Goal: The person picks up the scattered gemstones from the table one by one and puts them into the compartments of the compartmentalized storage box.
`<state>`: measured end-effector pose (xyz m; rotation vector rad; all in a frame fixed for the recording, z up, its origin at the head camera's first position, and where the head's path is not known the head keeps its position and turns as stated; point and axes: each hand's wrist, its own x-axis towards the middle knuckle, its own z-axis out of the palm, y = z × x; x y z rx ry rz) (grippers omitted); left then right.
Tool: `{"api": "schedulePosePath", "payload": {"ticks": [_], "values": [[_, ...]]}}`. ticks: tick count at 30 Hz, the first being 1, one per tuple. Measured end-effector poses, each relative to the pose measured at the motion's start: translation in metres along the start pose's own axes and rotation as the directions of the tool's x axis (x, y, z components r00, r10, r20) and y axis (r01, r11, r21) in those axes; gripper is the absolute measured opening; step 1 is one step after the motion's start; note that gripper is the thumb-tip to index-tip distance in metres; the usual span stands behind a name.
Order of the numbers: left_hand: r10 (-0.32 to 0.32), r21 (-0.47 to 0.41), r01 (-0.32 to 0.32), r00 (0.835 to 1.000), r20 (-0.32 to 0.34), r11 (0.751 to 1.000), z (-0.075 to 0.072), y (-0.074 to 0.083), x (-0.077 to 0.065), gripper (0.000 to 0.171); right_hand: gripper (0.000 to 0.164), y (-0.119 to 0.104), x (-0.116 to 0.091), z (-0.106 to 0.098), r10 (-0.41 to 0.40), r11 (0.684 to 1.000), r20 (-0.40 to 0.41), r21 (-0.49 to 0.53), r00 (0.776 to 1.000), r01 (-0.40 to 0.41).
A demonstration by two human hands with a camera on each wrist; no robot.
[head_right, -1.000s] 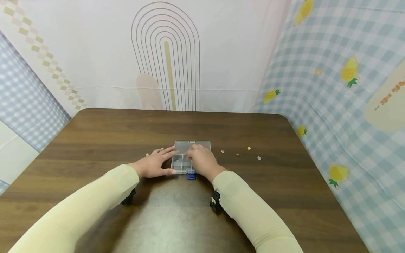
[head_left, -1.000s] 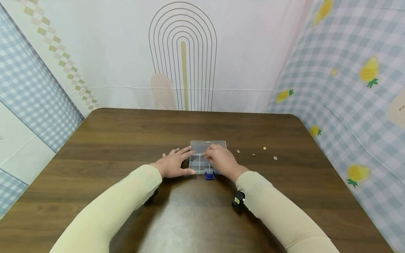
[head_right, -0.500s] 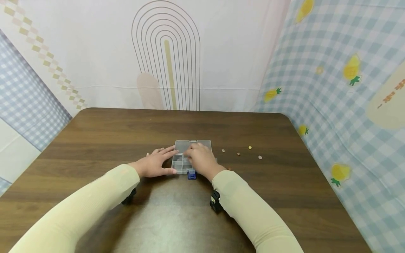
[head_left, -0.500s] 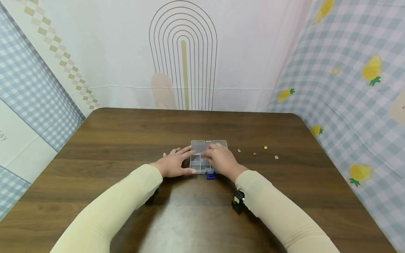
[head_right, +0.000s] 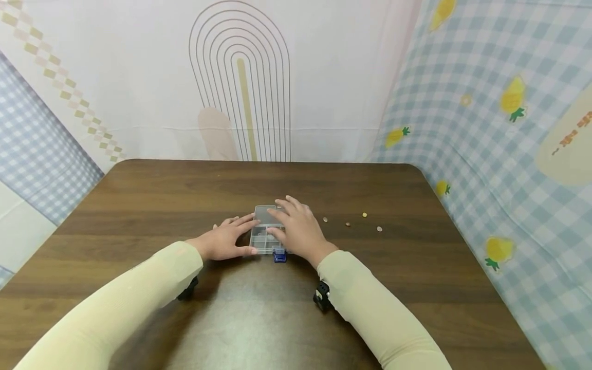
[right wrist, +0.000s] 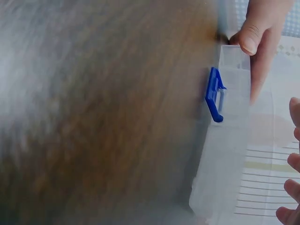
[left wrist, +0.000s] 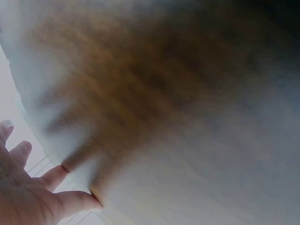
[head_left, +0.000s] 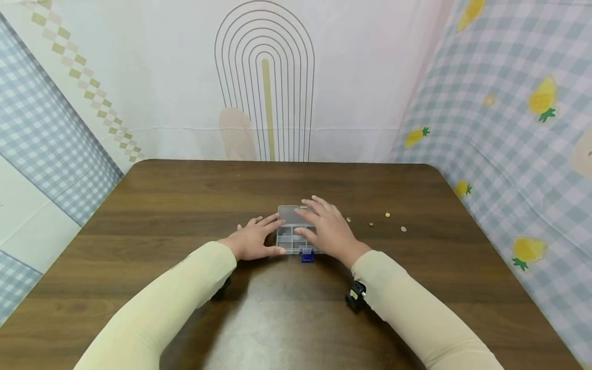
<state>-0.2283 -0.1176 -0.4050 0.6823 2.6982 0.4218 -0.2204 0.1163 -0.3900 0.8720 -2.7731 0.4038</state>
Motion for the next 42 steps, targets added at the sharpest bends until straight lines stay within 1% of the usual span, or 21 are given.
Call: {"api": "schedulePosePath", "payload": {"ticks": [4, 13, 18, 26, 30, 38, 42], "values": [[0.000, -0.003, 0.000, 1.000, -0.004, 1.000, 0.000, 0.000, 0.000, 0.083, 0.053, 0.005, -0.004, -0.005, -0.004, 1.000, -0.034, -0.010, 0.999, 0.003], [0.001, 0.000, -0.001, 1.000, -0.007, 1.000, 0.001, 0.000, -0.001, 0.085, 0.055, 0.022, -0.014, -0.017, -0.003, 1.000, -0.102, 0.023, 0.995, 0.006], [0.001, -0.008, -0.001, 1.000, -0.008, 1.000, 0.001, -0.001, -0.002, 0.085, 0.056, 0.031, -0.020, -0.022, 0.001, 1.000, -0.152, 0.028, 0.988, 0.004], [0.013, -0.009, -0.013, 1.000, -0.012, 1.000, 0.002, -0.003, -0.001, 0.085, 0.054, 0.047, -0.032, -0.031, 0.023, 1.000, -0.203, 0.019, 0.979, -0.020], [0.011, -0.011, -0.011, 1.000, -0.014, 1.000, 0.001, -0.003, -0.002, 0.085, 0.056, 0.054, -0.038, -0.034, 0.040, 0.999, -0.206, 0.024, 0.978, -0.036], [0.012, -0.005, -0.012, 1.000, -0.015, 1.000, 0.002, -0.003, -0.001, 0.084, 0.058, 0.071, -0.054, -0.036, 0.123, 0.992, -0.158, 0.030, 0.980, -0.120], [0.006, -0.003, -0.006, 1.000, -0.012, 1.000, 0.003, -0.003, 0.000, 0.084, 0.057, 0.081, -0.061, -0.034, 0.140, 0.990, -0.175, 0.024, 0.975, -0.138]]}}
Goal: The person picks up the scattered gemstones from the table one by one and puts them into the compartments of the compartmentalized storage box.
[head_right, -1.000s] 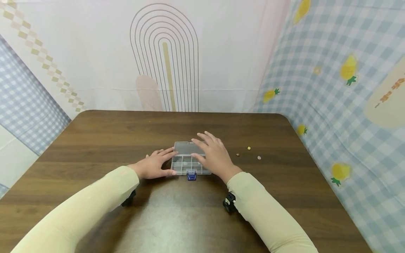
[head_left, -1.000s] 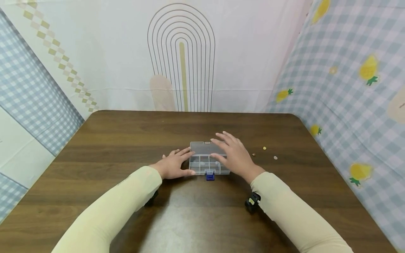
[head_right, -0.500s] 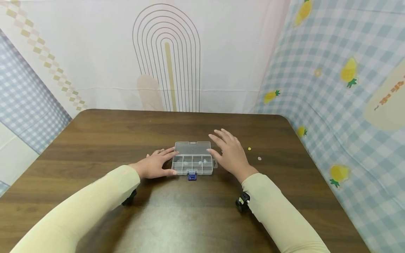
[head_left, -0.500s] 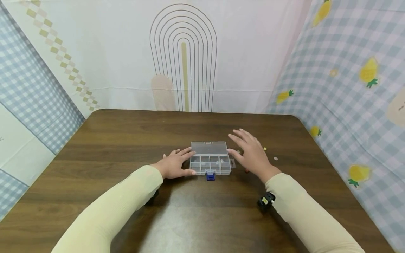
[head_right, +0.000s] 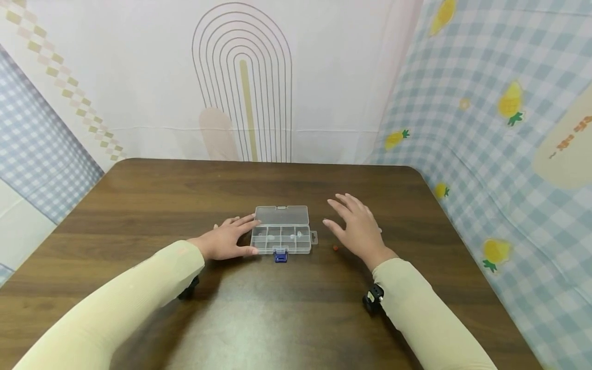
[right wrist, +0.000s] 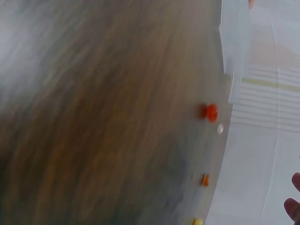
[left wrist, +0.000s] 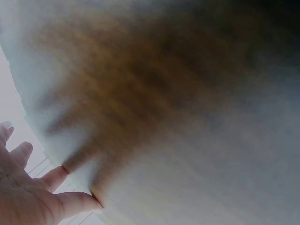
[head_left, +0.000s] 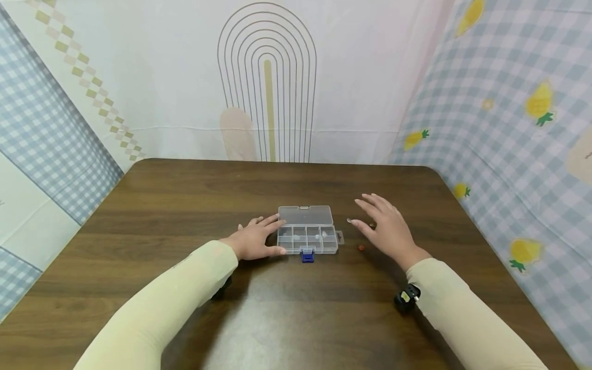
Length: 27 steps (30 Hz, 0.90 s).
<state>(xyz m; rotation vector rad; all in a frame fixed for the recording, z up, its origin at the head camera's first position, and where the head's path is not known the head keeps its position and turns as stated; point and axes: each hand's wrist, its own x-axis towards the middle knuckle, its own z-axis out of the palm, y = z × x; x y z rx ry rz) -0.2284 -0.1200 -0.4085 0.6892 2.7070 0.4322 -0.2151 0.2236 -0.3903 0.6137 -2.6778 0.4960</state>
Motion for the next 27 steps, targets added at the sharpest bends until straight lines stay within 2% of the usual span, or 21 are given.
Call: {"api": "schedulePosePath", "payload": {"ticks": [11, 20, 27], "values": [[0.005, -0.004, -0.005, 1.000, 0.001, 1.000, 0.000, -0.001, 0.001, 0.085, 0.057, 0.028, -0.012, -0.007, 0.072, 0.997, 0.000, 0.027, 0.997, -0.072], [0.003, -0.003, -0.003, 1.000, 0.000, 1.000, 0.001, -0.001, 0.002, 0.084, 0.061, 0.045, -0.020, -0.009, 0.177, 0.981, 0.077, 0.063, 0.981, -0.182], [-0.001, 0.002, 0.001, 1.000, 0.005, 1.000, 0.000, 0.000, 0.002, 0.084, 0.067, 0.059, -0.026, -0.014, 0.250, 0.961, 0.158, 0.084, 0.955, -0.265]]}}
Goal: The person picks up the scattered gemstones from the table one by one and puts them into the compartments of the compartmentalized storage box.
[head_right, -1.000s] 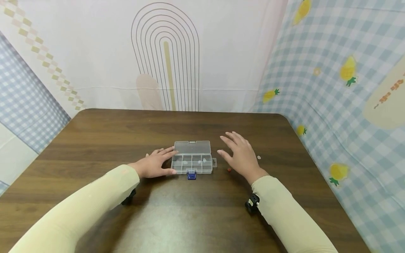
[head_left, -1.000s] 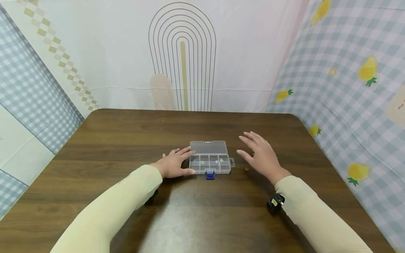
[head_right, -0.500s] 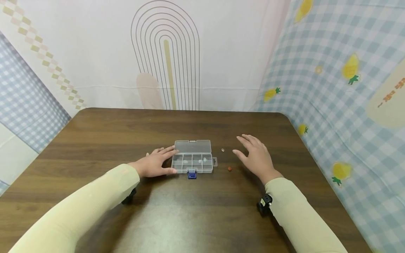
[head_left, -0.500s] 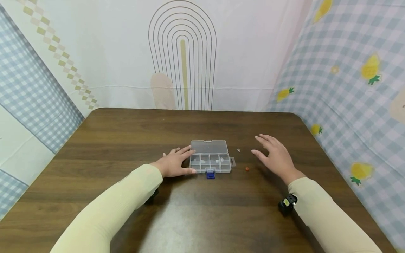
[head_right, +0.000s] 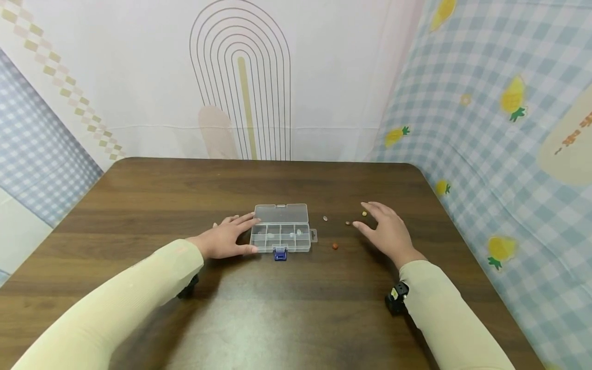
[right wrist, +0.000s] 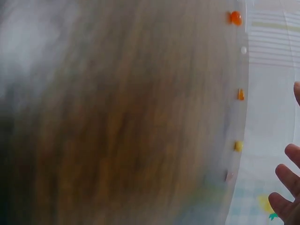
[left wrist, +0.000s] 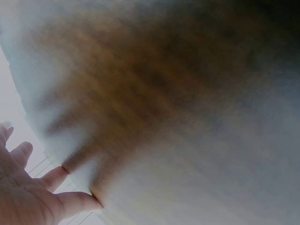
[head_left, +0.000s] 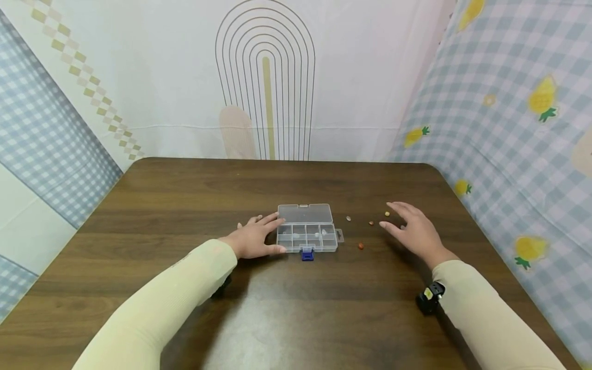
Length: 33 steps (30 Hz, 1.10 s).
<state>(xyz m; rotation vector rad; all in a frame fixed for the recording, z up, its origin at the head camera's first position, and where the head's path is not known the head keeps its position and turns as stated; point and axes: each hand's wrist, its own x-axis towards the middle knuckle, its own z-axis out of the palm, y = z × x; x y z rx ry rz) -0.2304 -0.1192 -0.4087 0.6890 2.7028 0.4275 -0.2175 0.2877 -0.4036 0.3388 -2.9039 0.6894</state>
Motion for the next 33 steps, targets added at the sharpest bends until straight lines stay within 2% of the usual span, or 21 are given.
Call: {"api": "schedulePosePath", "payload": {"ticks": [10, 21, 33], "values": [[0.004, -0.008, -0.004, 1.000, -0.004, 1.000, 0.000, 0.000, -0.001, 0.084, 0.068, 0.013, -0.003, -0.004, 0.021, 0.999, 0.035, 0.035, 0.999, -0.022], [0.005, -0.007, -0.005, 1.000, -0.004, 1.000, 0.000, 0.000, -0.001, 0.084, 0.067, 0.028, -0.003, -0.003, 0.081, 0.996, 0.097, 0.034, 0.992, -0.085], [0.003, -0.004, -0.003, 1.000, -0.005, 1.000, 0.001, -0.001, 0.001, 0.084, 0.055, 0.032, -0.001, -0.006, 0.116, 0.991, 0.171, 0.051, 0.978, -0.126]]}}
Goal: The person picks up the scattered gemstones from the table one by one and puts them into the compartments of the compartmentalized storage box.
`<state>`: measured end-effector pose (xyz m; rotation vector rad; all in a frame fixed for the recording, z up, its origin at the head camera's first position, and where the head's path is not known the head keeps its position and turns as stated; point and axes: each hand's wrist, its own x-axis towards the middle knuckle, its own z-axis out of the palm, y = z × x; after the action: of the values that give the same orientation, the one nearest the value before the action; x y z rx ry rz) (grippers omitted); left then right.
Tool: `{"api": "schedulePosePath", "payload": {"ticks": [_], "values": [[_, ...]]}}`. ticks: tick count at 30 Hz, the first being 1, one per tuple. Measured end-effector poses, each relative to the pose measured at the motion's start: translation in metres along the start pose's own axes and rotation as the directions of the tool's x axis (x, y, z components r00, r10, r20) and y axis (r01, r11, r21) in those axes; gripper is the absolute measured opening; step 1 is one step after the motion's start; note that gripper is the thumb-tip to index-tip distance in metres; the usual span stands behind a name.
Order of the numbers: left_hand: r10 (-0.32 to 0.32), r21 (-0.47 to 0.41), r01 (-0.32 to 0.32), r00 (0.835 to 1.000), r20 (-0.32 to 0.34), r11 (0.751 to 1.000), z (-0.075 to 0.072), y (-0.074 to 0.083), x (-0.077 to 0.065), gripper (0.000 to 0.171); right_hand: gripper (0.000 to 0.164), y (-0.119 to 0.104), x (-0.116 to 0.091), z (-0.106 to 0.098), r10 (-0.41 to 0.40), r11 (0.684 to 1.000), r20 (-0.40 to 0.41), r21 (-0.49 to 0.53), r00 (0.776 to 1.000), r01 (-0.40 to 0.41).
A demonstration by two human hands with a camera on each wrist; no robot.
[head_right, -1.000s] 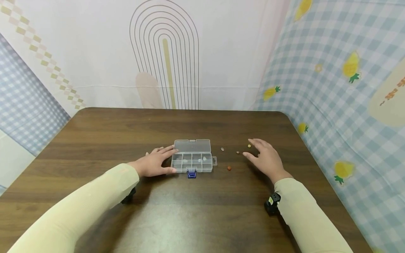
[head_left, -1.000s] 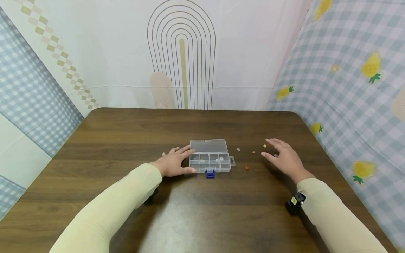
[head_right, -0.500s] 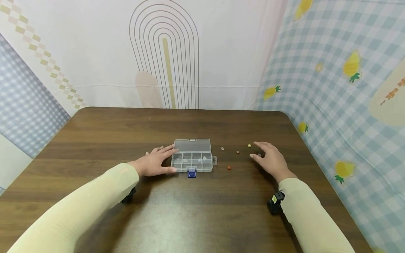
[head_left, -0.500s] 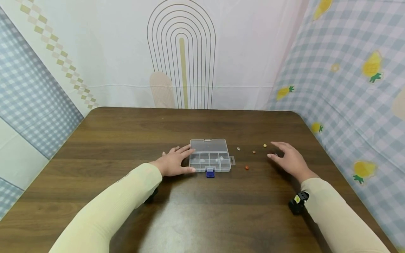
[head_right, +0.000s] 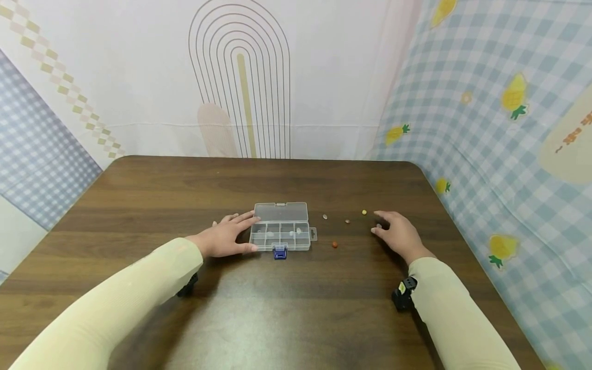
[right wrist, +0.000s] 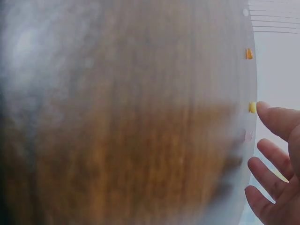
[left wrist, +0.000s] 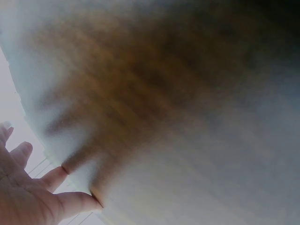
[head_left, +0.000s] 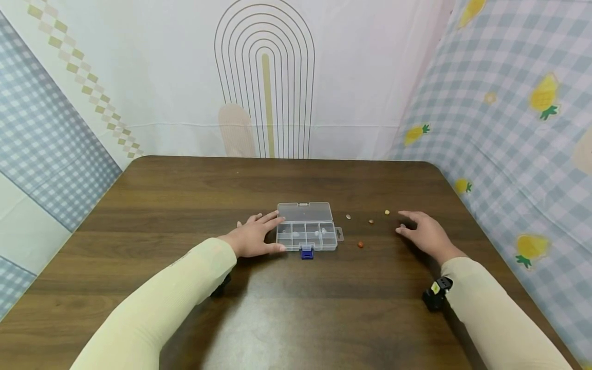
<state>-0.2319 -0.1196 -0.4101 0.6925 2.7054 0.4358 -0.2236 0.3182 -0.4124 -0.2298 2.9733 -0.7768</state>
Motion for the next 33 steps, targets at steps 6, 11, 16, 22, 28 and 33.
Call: {"api": "schedulePosePath", "payload": {"ticks": [6, 11, 16, 22, 28, 33], "values": [[-0.003, 0.007, 0.003, 1.000, 0.003, 1.000, 0.000, 0.000, 0.000, 0.084, 0.050, 0.003, 0.002, 0.000, 0.023, 1.000, 0.014, 0.011, 1.000, -0.023], [-0.001, 0.007, 0.001, 1.000, 0.002, 1.000, 0.000, 0.000, 0.000, 0.084, 0.044, 0.006, 0.005, 0.001, 0.030, 1.000, 0.000, 0.005, 1.000, -0.030], [-0.002, 0.001, 0.002, 1.000, 0.004, 1.000, 0.000, 0.000, 0.000, 0.084, 0.039, 0.006, 0.007, 0.002, 0.028, 1.000, -0.013, -0.001, 1.000, -0.028], [-0.005, -0.008, 0.005, 1.000, 0.007, 1.000, 0.000, 0.001, -0.001, 0.083, 0.036, 0.007, 0.009, 0.002, 0.031, 1.000, -0.017, -0.002, 0.999, -0.031], [-0.004, -0.007, 0.004, 1.000, 0.004, 1.000, 0.000, 0.001, -0.001, 0.083, 0.033, 0.006, 0.010, 0.001, 0.032, 0.999, -0.023, -0.002, 0.999, -0.032], [-0.001, -0.003, 0.001, 1.000, 0.004, 1.000, 0.000, 0.001, 0.000, 0.083, 0.029, 0.005, 0.011, 0.001, 0.031, 0.999, -0.024, -0.020, 0.999, -0.031]]}}
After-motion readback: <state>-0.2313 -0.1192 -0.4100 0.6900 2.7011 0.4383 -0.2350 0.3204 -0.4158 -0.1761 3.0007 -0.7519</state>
